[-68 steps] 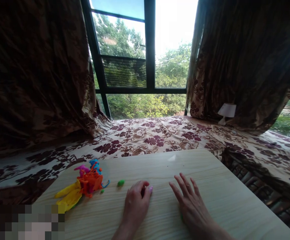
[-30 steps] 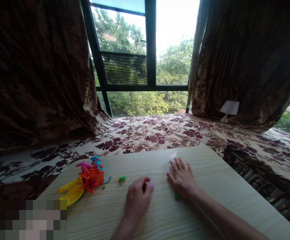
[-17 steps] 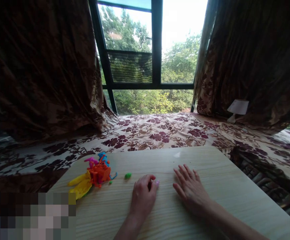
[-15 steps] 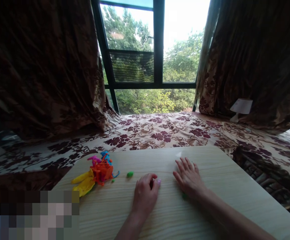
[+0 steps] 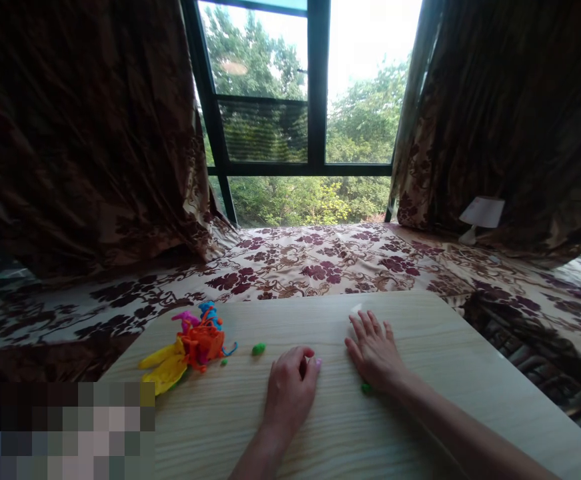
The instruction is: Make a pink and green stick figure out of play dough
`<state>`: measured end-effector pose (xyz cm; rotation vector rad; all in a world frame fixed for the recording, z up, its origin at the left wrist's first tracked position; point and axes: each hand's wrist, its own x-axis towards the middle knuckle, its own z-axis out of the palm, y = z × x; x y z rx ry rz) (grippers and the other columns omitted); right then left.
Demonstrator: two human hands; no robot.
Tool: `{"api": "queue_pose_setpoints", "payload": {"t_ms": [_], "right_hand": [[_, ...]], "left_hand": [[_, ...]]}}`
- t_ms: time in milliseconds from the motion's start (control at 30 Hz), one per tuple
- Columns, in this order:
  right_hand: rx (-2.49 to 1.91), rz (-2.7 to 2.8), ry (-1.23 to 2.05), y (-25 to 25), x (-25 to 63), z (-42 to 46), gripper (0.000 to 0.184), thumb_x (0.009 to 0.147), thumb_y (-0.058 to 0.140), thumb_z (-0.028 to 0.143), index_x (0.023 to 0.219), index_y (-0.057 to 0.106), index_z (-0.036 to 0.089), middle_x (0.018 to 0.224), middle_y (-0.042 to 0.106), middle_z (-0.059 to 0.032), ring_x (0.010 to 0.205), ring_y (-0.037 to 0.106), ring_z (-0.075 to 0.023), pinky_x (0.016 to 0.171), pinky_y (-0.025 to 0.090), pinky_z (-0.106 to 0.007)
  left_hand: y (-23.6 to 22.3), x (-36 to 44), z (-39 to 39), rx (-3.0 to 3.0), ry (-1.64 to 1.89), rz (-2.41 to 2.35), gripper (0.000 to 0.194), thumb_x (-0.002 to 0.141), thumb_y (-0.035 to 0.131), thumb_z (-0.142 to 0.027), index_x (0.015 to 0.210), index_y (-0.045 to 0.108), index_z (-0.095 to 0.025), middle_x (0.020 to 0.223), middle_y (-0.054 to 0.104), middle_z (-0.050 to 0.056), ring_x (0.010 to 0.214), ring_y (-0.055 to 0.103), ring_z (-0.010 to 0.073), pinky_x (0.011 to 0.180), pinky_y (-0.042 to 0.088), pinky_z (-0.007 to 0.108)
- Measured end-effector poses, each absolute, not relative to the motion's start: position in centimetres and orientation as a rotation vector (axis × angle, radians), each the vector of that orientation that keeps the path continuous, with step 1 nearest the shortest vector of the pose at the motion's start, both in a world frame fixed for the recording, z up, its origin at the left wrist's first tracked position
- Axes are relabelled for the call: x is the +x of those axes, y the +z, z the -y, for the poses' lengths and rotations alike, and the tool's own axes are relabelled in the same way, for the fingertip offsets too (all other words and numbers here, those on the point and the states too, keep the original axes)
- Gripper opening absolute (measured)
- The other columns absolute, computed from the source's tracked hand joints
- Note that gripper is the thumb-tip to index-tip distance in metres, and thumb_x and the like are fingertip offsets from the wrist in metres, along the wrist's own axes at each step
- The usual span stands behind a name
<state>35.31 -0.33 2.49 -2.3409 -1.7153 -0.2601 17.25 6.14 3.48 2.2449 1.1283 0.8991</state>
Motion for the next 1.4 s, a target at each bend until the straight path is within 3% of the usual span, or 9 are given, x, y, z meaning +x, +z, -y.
{"api": "queue_pose_setpoints", "payload": {"t_ms": [133,300,567,767,1100,1400], "right_hand": [[-2.348,1.685,-0.307,3.2,35.2,-0.2,0.049,0.089,0.027,0.039,0.134,0.028,0.02,0.142,0.021,-0.0069,0.131,0.007,-0.0247,0.102,0.005,-0.05],[-2.225,1.862,-0.26,2.4,33.4,5.0,0.051,0.089,0.023,0.048,0.135,0.024,0.027,0.143,0.021,-0.0019,0.132,0.005,-0.0217,0.104,0.007,-0.047],[-2.326,1.675,-0.244,3.6,35.7,-1.0,0.05,0.089,0.028,0.041,0.134,0.028,0.019,0.142,0.022,-0.009,0.131,0.008,-0.0256,0.102,0.006,-0.05],[-2.19,1.845,-0.209,3.2,33.6,3.8,0.054,0.088,0.024,0.053,0.136,0.023,0.028,0.143,0.02,-0.0015,0.131,0.006,-0.0217,0.104,0.007,-0.045],[-2.293,1.644,-0.184,3.0,35.5,-1.7,0.053,0.089,0.023,0.048,0.134,0.03,0.021,0.142,0.024,-0.0077,0.131,0.008,-0.026,0.102,0.006,-0.051],[-2.154,1.847,-0.09,2.1,33.3,4.0,0.055,0.087,0.023,0.056,0.135,0.024,0.03,0.143,0.022,-0.0017,0.131,0.008,-0.0229,0.104,0.01,-0.046]], "left_hand": [[3.6,17.3,-6.1,2.246,0.894,-1.121,0.022,0.078,0.043,-0.034,0.081,0.06,-0.02,0.073,0.063,0.002,0.07,0.056,0.0172,0.064,0.04,0.026],[3.7,17.3,-6.0,2.243,0.892,-1.113,0.022,0.078,0.043,-0.035,0.08,0.06,-0.02,0.072,0.063,0.002,0.07,0.056,0.0174,0.065,0.04,0.026],[3.6,17.5,-6.5,2.234,0.859,-1.105,0.023,0.078,0.043,-0.037,0.082,0.059,-0.021,0.074,0.063,0.002,0.071,0.056,0.0178,0.064,0.041,0.026],[3.6,17.4,-6.3,2.224,0.865,-1.104,0.022,0.079,0.043,-0.037,0.081,0.059,-0.022,0.074,0.063,0.001,0.072,0.057,0.0178,0.065,0.041,0.027],[3.6,17.4,-6.4,2.216,0.872,-1.124,0.022,0.079,0.043,-0.037,0.082,0.058,-0.021,0.077,0.063,0.002,0.074,0.057,0.0179,0.069,0.042,0.028],[3.8,17.4,-6.2,2.172,0.886,-1.094,0.023,0.079,0.043,-0.036,0.081,0.058,-0.02,0.078,0.062,0.004,0.075,0.057,0.0194,0.071,0.042,0.03]]}}
